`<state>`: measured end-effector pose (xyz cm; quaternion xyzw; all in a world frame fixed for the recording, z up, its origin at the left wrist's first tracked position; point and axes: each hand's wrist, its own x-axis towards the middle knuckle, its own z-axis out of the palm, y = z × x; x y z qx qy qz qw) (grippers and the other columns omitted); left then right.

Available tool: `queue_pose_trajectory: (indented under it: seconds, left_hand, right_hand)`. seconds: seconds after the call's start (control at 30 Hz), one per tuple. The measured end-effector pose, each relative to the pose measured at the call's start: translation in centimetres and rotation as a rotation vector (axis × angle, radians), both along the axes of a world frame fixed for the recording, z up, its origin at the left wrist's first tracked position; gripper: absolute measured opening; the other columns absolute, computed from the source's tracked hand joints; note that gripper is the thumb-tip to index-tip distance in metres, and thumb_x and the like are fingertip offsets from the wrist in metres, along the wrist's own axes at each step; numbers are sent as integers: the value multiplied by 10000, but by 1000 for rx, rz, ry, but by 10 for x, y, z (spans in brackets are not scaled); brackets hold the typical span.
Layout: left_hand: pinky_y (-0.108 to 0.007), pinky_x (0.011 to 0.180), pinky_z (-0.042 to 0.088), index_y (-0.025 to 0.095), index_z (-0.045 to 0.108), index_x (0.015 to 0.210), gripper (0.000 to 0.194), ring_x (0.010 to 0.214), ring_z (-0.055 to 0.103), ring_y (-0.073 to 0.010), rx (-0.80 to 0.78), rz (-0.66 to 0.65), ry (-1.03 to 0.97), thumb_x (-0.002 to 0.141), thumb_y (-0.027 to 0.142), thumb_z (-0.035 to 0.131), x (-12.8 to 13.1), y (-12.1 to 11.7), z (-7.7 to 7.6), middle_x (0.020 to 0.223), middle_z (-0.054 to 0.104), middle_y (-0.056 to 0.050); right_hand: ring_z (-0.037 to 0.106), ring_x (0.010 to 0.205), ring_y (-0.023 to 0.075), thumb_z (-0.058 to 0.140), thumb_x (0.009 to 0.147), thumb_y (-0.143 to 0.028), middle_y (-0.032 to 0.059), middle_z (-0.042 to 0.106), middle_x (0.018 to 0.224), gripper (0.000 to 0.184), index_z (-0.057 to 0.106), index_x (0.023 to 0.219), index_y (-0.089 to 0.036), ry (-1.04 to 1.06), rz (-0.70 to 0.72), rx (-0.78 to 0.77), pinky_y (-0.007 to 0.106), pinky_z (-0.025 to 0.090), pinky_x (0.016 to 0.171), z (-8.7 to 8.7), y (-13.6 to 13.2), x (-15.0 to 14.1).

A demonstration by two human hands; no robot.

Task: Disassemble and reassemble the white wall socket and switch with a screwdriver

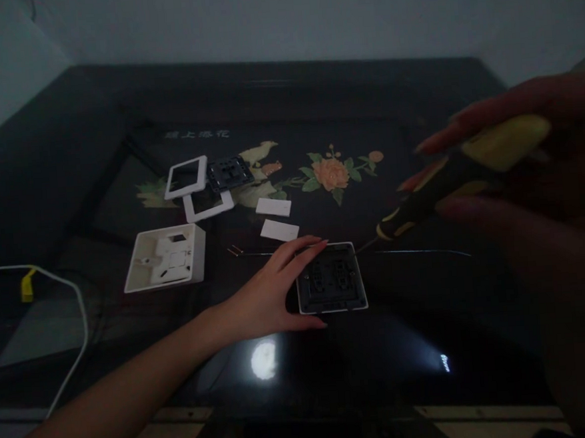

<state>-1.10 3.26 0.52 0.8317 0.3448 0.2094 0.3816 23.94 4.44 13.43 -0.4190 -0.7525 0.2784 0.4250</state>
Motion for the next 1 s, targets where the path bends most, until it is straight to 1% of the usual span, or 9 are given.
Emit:
queue_pose_trajectory:
  seconds: [0.07, 0.13, 0.3, 0.43, 0.53, 0.7, 0.87, 0.93, 1.0]
  left_hand:
    - [-618, 1180, 295, 314, 235, 1539, 1046, 1473, 263, -382, -9, -3, -35, 701, 568, 807, -2, 1, 2, 1581, 253, -157]
    - [-622, 1181, 284, 316, 319, 1511, 884, 1474, 259, -381, 6, 11, -96, 777, 558, 747, -3, 1, 5, 1582, 270, -143]
    - [-461, 1038, 493, 319, 600, 1304, 354, 1190, 583, -266, 20, 155, -372, 955, 379, 580, -3, -3, 24, 1268, 611, -77]
    - [-396, 932, 564, 259, 696, 1190, 360, 1093, 631, -259, -191, 269, -643, 892, 460, 664, 2, -10, 36, 1151, 644, -93]
    - [-386, 924, 570, 243, 748, 1081, 360, 1077, 635, -256, -295, 308, -732, 806, 475, 759, 7, -13, 35, 1141, 625, -89]
    - [-317, 913, 556, 261, 741, 982, 241, 1017, 651, -193, -319, 345, -901, 781, 373, 814, 10, -16, 32, 1028, 679, -28]
    - [-280, 795, 608, 265, 704, 1032, 184, 837, 728, -146, -220, 359, -1036, 883, 372, 713, 3, -12, 56, 927, 740, 12]
    - [-304, 774, 628, 267, 700, 1014, 194, 833, 747, -165, -138, 439, -1062, 872, 397, 718, -1, -8, 66, 953, 753, 15]
    - [-314, 767, 636, 272, 698, 1029, 201, 847, 755, -180, -48, 508, -1036, 871, 392, 722, -4, -4, 70, 1004, 761, 5]
  right_hand:
    - [669, 1057, 168, 763, 813, -162, -62, 661, 1205, 461, 665, 1200, -393, 97, -16, -43, 283, 602, 887, -7, 7, -4]
    - [705, 939, 153, 804, 763, -168, -57, 712, 1073, 490, 678, 1195, -362, 144, 17, -146, 271, 621, 832, -16, 11, -10]
    - [744, 816, 158, 852, 691, -178, -49, 726, 919, 454, 656, 1078, -310, 271, 148, -415, 253, 641, 684, -38, 6, -29]
    - [762, 763, 171, 859, 679, -191, -52, 749, 864, 490, 557, 1047, -307, 384, 261, -585, 278, 647, 665, -47, -6, -44]
    - [767, 744, 176, 873, 661, -228, -62, 745, 833, 506, 513, 1006, -307, 448, 277, -635, 304, 655, 701, -51, -13, -53]
    - [758, 793, 167, 848, 703, -273, -44, 736, 860, 403, 527, 946, -287, 439, 287, -583, 286, 637, 704, -58, -10, -58]
    - [711, 948, 213, 717, 852, -329, 31, 704, 1007, 188, 623, 1004, -272, 203, 155, -294, 390, 610, 834, -72, -5, -28]
    - [673, 1068, 273, 725, 838, -371, 66, 695, 1117, 258, 641, 1069, -292, 1, 145, -195, 498, 564, 940, -85, -7, -11]
    - [566, 1265, 340, 788, 766, -429, 108, 593, 1354, 511, 599, 1227, -314, -154, 162, -165, 584, 485, 1037, -99, -12, 3]
